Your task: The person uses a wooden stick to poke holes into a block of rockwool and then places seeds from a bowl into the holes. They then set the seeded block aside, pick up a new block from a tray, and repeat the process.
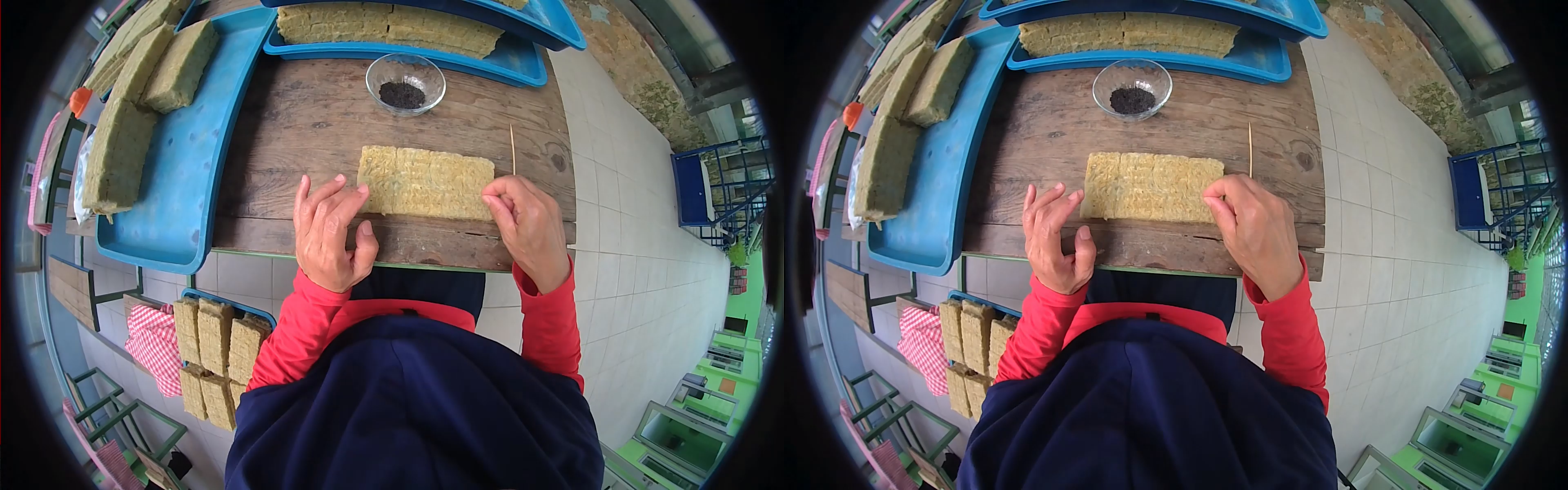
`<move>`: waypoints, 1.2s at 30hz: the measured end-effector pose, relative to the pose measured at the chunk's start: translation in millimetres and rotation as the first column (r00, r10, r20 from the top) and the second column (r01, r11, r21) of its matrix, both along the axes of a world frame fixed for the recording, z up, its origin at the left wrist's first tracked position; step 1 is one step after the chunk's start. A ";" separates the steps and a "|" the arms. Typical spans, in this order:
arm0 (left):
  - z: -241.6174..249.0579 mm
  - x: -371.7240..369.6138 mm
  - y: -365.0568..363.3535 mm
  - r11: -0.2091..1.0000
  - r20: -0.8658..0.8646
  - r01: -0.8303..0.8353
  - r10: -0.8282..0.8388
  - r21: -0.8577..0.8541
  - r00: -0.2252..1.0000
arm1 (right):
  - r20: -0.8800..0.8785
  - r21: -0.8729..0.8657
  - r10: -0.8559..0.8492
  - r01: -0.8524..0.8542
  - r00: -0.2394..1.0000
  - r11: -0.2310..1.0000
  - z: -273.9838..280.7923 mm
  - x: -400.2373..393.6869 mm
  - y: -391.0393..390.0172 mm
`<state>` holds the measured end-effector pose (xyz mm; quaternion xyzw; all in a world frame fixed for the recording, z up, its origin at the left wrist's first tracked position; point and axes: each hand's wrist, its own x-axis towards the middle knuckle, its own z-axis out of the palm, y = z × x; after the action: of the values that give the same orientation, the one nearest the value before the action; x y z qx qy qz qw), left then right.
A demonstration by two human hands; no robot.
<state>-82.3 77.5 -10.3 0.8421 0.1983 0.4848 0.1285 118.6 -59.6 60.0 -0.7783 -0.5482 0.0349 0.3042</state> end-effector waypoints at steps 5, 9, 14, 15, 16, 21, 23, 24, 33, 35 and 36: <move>-0.2 -1.0 0.0 1.000 -0.034 0.005 -0.005 0.006 0.999 | -0.038 -0.001 -0.002 0.002 0.999 1.000 -8.4 -3.2 -9.9; -0.6 -0.9 0.2 1.000 -0.045 0.002 -0.002 0.010 0.999 | -0.054 0.070 0.018 -0.014 0.998 0.997 -14.1 -6.1 -7.8; 0.0 0.3 0.0 1.000 -0.034 -0.006 0.007 0.017 0.999 | -0.041 0.066 0.012 -0.009 0.999 0.998 -18.6 -7.5 -5.6; 0.2 0.4 -0.3 1.000 -0.035 -0.008 0.009 0.016 0.999 | -0.042 0.060 0.010 -0.007 0.999 0.998 -19.0 -7.5 -5.5; 0.4 0.5 -0.5 1.000 -0.037 -0.010 0.010 0.016 0.999 | -0.043 0.061 0.008 -0.006 0.999 0.998 -19.1 -7.5 -5.6; 0.7 -0.4 -0.5 1.000 -0.054 -0.002 0.003 0.018 0.999 | -0.080 0.051 -0.004 0.008 0.997 0.999 -16.3 -7.7 -5.6; 0.7 -0.6 -0.5 1.000 -0.055 -0.003 0.004 0.020 0.998 | -0.083 0.054 -0.004 0.009 0.997 0.999 -16.0 -7.3 -5.7; 0.7 -0.7 -0.5 1.000 -0.058 -0.004 0.005 0.022 0.998 | -0.086 0.056 -0.004 0.009 0.996 0.998 -15.8 -7.0 -5.8; 0.6 1.1 -0.8 1.000 -0.044 -0.010 0.011 0.025 0.999 | -0.077 0.081 -0.126 0.132 0.989 0.988 -17.4 2.6 -8.3; 0.3 0.6 -1.0 1.000 -0.046 -0.010 0.011 0.025 0.999 | -0.045 0.087 -0.119 0.122 0.992 0.989 -19.0 1.8 -7.5; 0.4 0.2 -1.1 1.000 -0.053 -0.009 0.010 0.023 0.999 | -0.015 0.094 -0.109 0.110 0.994 0.989 -19.8 1.5 -7.2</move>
<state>-82.1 76.3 -9.9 0.8551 0.2000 0.4652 0.1115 120.1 -66.9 40.2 -0.7919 -0.5040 -0.0041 0.3447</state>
